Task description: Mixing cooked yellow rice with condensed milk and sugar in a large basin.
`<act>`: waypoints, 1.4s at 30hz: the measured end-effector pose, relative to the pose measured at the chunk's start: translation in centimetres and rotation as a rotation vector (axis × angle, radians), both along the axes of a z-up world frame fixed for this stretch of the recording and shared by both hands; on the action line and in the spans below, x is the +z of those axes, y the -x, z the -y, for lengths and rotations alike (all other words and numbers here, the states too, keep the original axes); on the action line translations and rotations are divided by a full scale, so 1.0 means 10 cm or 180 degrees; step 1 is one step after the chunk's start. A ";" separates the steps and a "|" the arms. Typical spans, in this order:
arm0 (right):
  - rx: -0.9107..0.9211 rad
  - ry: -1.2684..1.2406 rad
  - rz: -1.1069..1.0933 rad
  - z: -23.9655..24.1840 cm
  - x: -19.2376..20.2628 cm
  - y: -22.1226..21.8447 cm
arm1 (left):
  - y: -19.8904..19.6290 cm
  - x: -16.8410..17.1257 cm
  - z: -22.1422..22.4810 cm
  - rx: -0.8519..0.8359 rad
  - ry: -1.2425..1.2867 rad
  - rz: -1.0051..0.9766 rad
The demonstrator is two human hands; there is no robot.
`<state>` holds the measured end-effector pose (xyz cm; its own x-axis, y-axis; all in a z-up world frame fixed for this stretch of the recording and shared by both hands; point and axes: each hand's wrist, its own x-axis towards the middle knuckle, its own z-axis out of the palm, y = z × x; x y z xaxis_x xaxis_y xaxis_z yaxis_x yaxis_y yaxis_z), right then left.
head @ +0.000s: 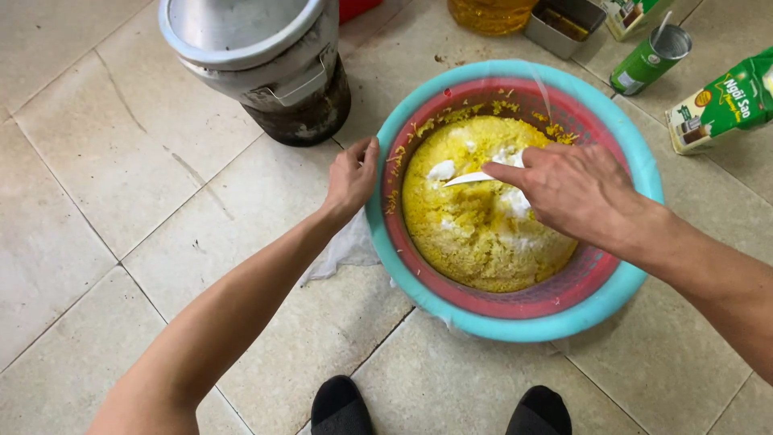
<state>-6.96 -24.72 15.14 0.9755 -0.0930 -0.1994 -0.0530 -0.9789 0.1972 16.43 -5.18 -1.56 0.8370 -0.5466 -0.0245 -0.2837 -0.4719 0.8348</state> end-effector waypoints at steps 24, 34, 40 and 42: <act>0.0547 0.0426 -0.1160 -0.06 -0.16 0.16 | 0.22 -0.10 0.08 0.0337 0.0425 0.0386; 0.0419 0.0526 -0.0992 -0.38 0.22 -0.34 | 0.28 0.11 0.10 0.0433 0.0335 -0.0032; 0.0832 0.0357 -0.1470 -0.29 -0.18 -0.10 | 0.31 0.04 0.07 0.0489 0.0644 -0.0134; 0.0634 0.0439 -0.1567 -0.19 -0.09 0.03 | 0.30 -0.02 0.09 0.0508 0.0844 0.0088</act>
<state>-7.24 -22.83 14.19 0.7713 0.0263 -0.6359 0.2618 -0.9238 0.2793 13.38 -6.04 -1.73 0.9112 -0.3923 0.1255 -0.2479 -0.2791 0.9277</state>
